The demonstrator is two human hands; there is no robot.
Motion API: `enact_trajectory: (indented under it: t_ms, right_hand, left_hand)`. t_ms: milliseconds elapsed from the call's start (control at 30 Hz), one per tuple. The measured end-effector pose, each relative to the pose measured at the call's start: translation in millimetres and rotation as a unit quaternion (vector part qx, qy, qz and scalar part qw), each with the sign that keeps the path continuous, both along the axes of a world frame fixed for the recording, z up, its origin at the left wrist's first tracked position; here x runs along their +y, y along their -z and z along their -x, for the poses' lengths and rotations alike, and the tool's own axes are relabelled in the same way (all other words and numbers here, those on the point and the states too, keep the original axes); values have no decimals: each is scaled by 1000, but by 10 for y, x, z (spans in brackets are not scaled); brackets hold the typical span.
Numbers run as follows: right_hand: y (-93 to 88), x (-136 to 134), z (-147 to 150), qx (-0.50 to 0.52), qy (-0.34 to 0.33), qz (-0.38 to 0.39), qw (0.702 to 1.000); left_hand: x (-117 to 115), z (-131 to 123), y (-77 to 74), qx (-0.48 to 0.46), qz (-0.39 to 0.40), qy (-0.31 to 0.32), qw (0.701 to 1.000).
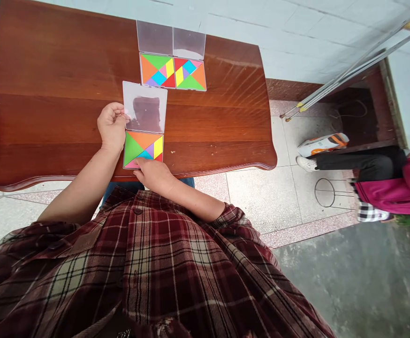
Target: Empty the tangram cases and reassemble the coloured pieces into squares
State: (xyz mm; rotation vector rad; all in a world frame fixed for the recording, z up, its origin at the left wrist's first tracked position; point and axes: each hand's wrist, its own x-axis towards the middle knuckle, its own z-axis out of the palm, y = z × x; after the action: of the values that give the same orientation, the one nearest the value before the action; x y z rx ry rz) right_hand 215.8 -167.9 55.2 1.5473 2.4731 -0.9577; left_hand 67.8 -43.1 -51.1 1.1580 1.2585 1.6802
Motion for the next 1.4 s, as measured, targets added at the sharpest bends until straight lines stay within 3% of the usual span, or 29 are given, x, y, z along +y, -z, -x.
enact_trajectory:
  t_ms: [133,233,433,600,733,1067,1233,1400]
  right_hand:
    - [36,18,-28,23,14,-12,1000]
    - [106,113,-194,87,67,-42,993]
    - [396,376,-827,191,252,-153,936]
    - [643,400,-1077,223,320,-201,899]
    - [722,371,-1042,234,324,-215,891]
    - [723,365,-1016,259,304,-223,889]
    - [762,369,-1012,270,312,-211,886]
    - [754,370,-999,268,310,-209,888]
  left_hand:
    - [-25,-11,-50,3,20,-13,1000]
    - [-42,-12,-87,15,20,-15,1000]
    - [-67,5,-129,22,26,-31,999]
    - [-97,0,-199,18,28,-47,998]
    - [-131,-3,-266,3,45,-49,998]
    - [-161,54,-494,-57,104,-52,992]
    - [1,254,-511,-48,113,-138,983]
    - [321,490,-446,-51,92,-217,970]
